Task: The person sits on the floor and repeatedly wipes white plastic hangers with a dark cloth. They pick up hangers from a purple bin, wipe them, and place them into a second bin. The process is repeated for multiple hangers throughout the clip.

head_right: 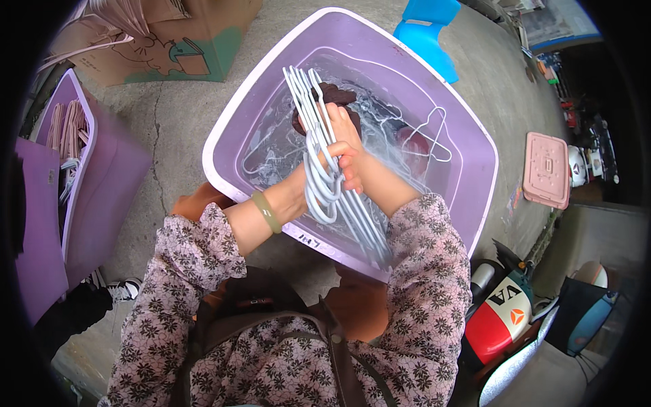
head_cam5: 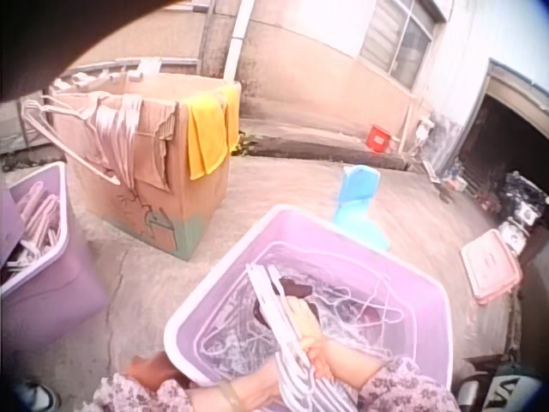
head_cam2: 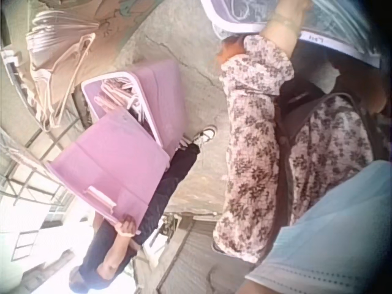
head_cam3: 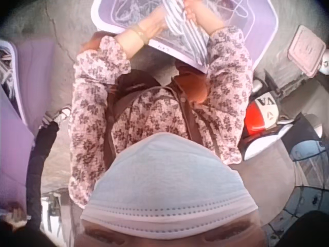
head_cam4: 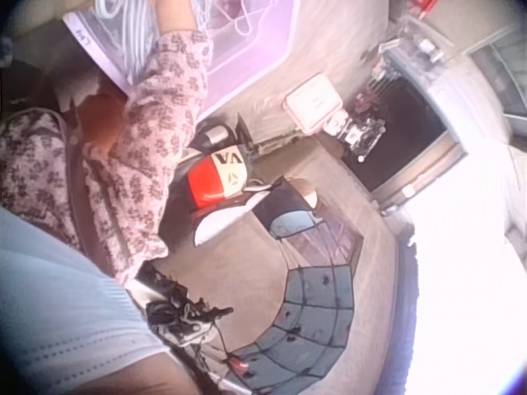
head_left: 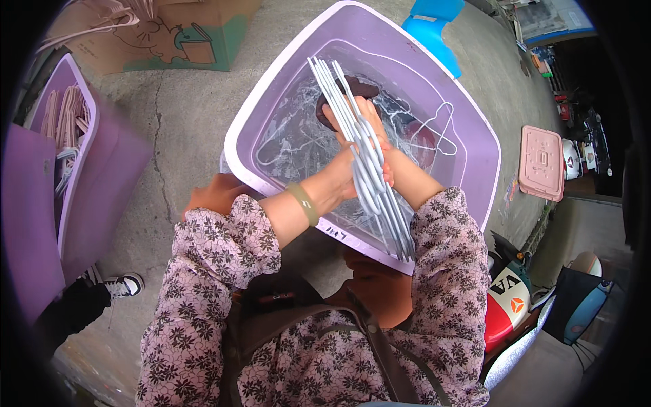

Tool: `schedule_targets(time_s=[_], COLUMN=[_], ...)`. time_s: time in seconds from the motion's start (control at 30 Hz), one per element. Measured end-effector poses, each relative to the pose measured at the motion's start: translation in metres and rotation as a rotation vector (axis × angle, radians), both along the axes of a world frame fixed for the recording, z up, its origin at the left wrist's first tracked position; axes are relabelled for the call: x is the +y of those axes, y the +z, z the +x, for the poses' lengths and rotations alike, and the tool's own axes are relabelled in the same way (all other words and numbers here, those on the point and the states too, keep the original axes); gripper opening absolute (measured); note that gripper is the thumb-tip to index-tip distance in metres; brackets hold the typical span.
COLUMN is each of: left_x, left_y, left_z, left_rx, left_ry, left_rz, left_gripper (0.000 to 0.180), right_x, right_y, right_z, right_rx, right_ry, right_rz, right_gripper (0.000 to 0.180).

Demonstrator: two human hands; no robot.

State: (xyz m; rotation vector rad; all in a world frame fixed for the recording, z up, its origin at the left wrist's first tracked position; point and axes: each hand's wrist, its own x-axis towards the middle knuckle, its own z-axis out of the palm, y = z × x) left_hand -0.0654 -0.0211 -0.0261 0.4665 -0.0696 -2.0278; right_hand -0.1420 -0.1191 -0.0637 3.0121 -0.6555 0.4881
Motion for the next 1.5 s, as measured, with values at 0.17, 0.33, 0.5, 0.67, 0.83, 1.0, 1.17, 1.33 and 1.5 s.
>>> schedule_targets(time_s=[0.17,0.33,0.5,0.67,0.83,1.0,1.17,1.33,1.5], left_x=[0.006,0.007,0.009,0.007,0.006,0.004,0.002,0.001,0.003], left_y=[0.007,-0.006,0.008,0.001,0.014,0.013,0.022,0.025,0.024], left_z=[0.014,-0.014,-0.009,-0.007,-0.010,-0.005,-0.012,-0.005,-0.016], left_rx=[-0.030,0.024,-0.013,0.005,-0.057,-0.169,-0.154,-0.125,-0.153], left_ry=[0.046,0.100,0.149,0.175,0.247,0.162,0.158,0.303,0.289], left_rz=[0.046,-0.136,-0.010,0.058,0.055,0.080,0.100,0.189,0.191], left_gripper=[0.023,0.025,0.023,0.015,0.011,0.018,0.020,0.027,0.035], right_x=[0.033,-0.005,0.006,0.048,0.058,0.034,0.019,0.069,0.102], right_y=[0.028,-0.014,-0.006,0.006,0.061,0.034,-0.009,0.082,0.085], right_z=[-0.019,-0.005,-0.012,-0.055,-0.093,-0.152,-0.211,-0.131,-0.085], right_rx=[-0.430,-0.520,-0.106,-0.219,0.218,-0.303,-0.221,-0.400,-0.280], right_ry=[-0.104,-0.143,-0.169,-0.197,-0.171,-0.576,-0.570,-0.480,-0.569], right_rz=[1.280,1.096,0.625,1.003,0.671,0.881,0.832,1.561,1.312], right_gripper=[0.020,0.019,0.024,0.035,0.036,0.031,0.053,0.067,0.078])
